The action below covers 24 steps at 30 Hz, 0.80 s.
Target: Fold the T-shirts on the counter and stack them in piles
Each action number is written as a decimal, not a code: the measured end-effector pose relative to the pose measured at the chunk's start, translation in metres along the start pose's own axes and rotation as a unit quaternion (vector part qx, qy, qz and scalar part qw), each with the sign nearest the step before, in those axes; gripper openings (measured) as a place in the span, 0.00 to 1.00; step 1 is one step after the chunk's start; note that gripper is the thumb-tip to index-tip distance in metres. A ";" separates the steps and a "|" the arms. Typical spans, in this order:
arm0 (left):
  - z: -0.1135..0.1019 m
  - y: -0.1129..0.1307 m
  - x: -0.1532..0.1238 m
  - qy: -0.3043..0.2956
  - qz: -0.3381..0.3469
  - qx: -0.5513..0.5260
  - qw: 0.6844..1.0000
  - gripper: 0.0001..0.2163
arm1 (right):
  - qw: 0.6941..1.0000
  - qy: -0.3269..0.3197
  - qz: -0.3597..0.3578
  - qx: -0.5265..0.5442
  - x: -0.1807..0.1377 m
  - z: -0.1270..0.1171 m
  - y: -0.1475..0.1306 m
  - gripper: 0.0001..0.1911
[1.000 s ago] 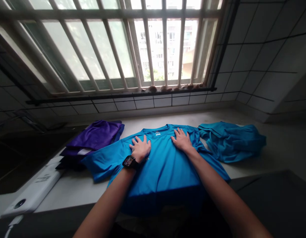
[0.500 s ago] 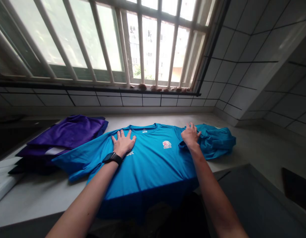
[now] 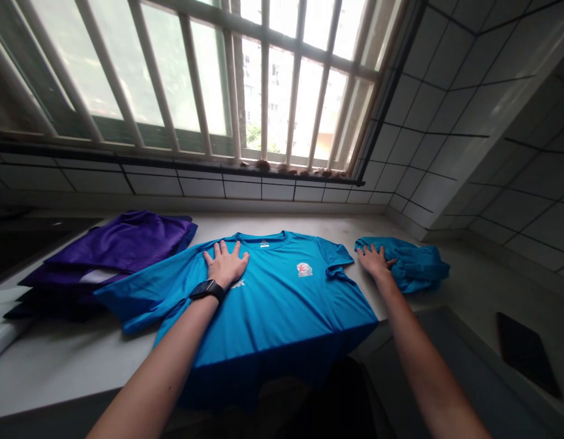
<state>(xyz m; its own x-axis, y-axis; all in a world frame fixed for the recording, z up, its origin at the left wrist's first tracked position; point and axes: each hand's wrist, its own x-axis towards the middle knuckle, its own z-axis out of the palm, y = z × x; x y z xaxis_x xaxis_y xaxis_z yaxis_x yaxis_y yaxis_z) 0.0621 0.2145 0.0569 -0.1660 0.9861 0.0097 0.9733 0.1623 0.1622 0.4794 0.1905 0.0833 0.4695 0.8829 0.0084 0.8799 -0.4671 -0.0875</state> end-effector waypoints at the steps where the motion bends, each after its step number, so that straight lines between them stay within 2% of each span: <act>1: 0.000 0.000 0.000 0.000 -0.001 0.001 1.000 0.33 | 1.000 0.007 -0.001 -0.002 -0.004 -0.003 -0.005 0.33; 3: 0.001 0.001 0.002 0.004 0.000 0.003 1.000 0.32 | 0.999 0.018 -0.030 -0.010 -0.017 -0.005 -0.025 0.32; 4: 0.001 0.001 0.003 0.005 0.001 0.003 1.000 0.32 | 0.997 0.017 -0.068 -0.010 -0.027 -0.004 -0.040 0.33; 6: 0.002 0.002 0.006 0.006 0.005 0.002 1.000 0.32 | 0.982 -0.014 -0.190 0.001 -0.050 0.002 -0.073 0.33; 8: 0.001 0.003 0.009 0.003 0.010 -0.002 1.000 0.32 | 0.953 -0.081 -0.291 0.015 -0.072 0.012 -0.103 0.34; 9: 0.000 0.004 0.010 0.002 0.012 -0.005 1.000 0.32 | 0.944 -0.112 -0.310 0.016 -0.079 0.018 -0.114 0.35; 11: -0.002 0.006 0.011 -0.003 0.015 -0.009 1.000 0.32 | 0.944 -0.140 -0.298 0.006 -0.085 0.027 -0.125 0.37; 16: -0.003 0.007 0.013 -0.007 0.016 -0.019 1.000 0.32 | 0.969 -0.103 -0.223 -0.005 -0.048 0.036 -0.114 0.40; 21: -0.002 0.007 0.012 -0.004 0.015 -0.027 1.000 0.32 | 0.967 -0.097 -0.234 -0.023 -0.007 0.024 -0.088 0.36; 24: -0.002 0.007 0.012 -0.005 0.018 -0.031 0.999 0.32 | 0.967 -0.040 -0.242 -0.063 0.002 0.007 -0.075 0.32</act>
<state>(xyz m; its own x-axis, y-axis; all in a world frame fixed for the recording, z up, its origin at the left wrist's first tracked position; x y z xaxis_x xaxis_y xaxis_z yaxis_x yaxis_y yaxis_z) 0.0663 0.2269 0.0601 -0.1299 0.9915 0.0067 0.9667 0.1251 0.2233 0.4138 0.2280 0.0825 -0.0023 0.9982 -0.0593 0.9996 0.0041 0.0291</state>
